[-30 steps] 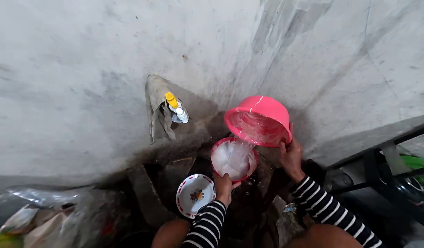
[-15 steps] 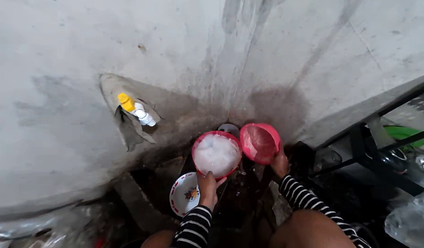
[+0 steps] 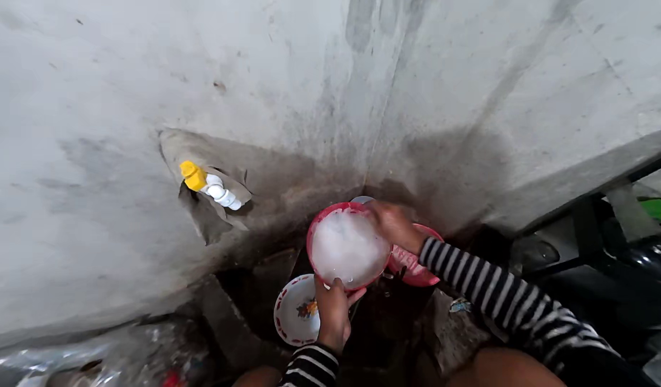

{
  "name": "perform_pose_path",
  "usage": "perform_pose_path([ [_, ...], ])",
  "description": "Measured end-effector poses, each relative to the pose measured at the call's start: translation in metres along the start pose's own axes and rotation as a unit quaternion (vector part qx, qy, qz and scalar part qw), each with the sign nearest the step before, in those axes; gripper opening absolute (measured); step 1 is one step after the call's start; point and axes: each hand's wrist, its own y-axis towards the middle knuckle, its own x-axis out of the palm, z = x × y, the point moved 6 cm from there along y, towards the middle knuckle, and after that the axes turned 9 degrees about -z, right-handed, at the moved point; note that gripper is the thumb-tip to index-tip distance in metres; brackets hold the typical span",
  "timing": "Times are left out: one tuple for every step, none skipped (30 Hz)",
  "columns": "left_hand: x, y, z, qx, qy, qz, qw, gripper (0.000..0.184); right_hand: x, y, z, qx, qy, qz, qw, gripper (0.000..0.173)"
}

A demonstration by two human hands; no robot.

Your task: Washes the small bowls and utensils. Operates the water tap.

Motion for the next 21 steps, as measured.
perform_pose_path([
  [0.003,-0.003,-0.002,0.000,-0.003,0.000,1.000,0.059,0.019,0.017,-0.013,0.002,-0.005,-0.097,0.995,0.039],
  [0.007,-0.004,-0.003,0.003,-0.007,0.001,1.000,0.057,0.038,0.031,-0.020,0.021,-0.011,-0.172,0.985,0.046],
  [0.011,-0.004,-0.005,0.005,-0.011,0.000,1.000,0.056,0.052,0.040,-0.024,0.048,-0.020,-0.222,0.974,0.053],
  [0.016,-0.004,-0.007,0.006,-0.012,0.001,1.000,0.056,0.062,0.045,-0.025,0.074,-0.028,-0.251,0.965,0.056],
  [0.019,-0.005,-0.009,0.006,-0.014,0.001,1.000,0.056,0.068,0.047,-0.024,0.097,-0.027,-0.263,0.960,0.053],
  [0.022,-0.005,-0.010,0.004,-0.016,0.001,1.000,0.057,0.073,0.049,-0.022,0.112,-0.019,-0.269,0.956,0.048],
  [0.025,-0.004,-0.011,0.003,-0.018,0.002,1.000,0.057,0.073,0.050,-0.019,0.116,-0.002,-0.268,0.956,0.043],
  [0.026,-0.003,-0.012,0.002,-0.019,0.003,1.000,0.058,0.069,0.051,-0.016,0.106,0.018,-0.256,0.961,0.041],
  [0.028,-0.002,-0.014,0.000,-0.020,0.000,1.000,0.058,0.059,0.048,-0.016,0.090,0.035,-0.229,0.969,0.041],
  [0.029,0.001,-0.015,0.001,-0.019,-0.001,1.000,0.058,0.043,0.042,-0.019,0.066,0.038,-0.184,0.980,0.040],
  [0.029,0.003,-0.017,0.001,-0.016,-0.002,1.000,0.058,0.025,0.034,-0.023,0.034,0.028,-0.131,0.990,0.039],
  [0.029,0.005,-0.020,-0.001,-0.011,-0.005,1.000,0.058,0.010,0.025,-0.025,-0.009,0.003,-0.079,0.997,0.038],
  [0.029,0.008,-0.022,0.000,-0.005,-0.005,1.000,0.058,0.000,0.017,-0.024,-0.050,-0.020,-0.051,0.997,0.037],
  [0.030,0.010,-0.024,0.001,0.001,-0.005,1.000,0.057,-0.007,0.010,-0.020,-0.079,-0.032,-0.029,0.996,0.036],
  [0.030,0.013,-0.025,0.004,0.004,-0.005,1.000,0.058,-0.015,0.003,-0.013,-0.095,-0.026,0.004,0.995,0.036],
  [0.032,0.017,-0.025,0.007,0.005,-0.007,1.000,0.059,-0.026,-0.004,-0.005,-0.092,-0.003,0.051,0.994,0.035],
  [0.033,0.020,-0.025,0.009,0.005,-0.009,1.000,0.059,-0.039,-0.014,0.005,-0.082,0.032,0.113,0.990,0.034],
  [0.033,0.022,-0.027,0.011,0.005,-0.006,1.000,0.060,-0.051,-0.026,0.017,-0.065,0.074,0.175,0.980,0.034],
  [0.033,0.024,-0.028,0.012,0.008,0.000,1.000,0.060,-0.061,-0.040,0.030,-0.040,0.121,0.219,0.967,0.037],
  [0.032,0.026,-0.031,0.013,0.014,0.006,1.000,0.059,-0.068,-0.053,0.047,-0.005,0.171,0.250,0.953,0.040],
  [0.031,0.027,-0.032,0.013,0.018,0.008,1.000,0.059,-0.070,-0.063,0.066,0.026,0.219,0.264,0.939,0.044],
])
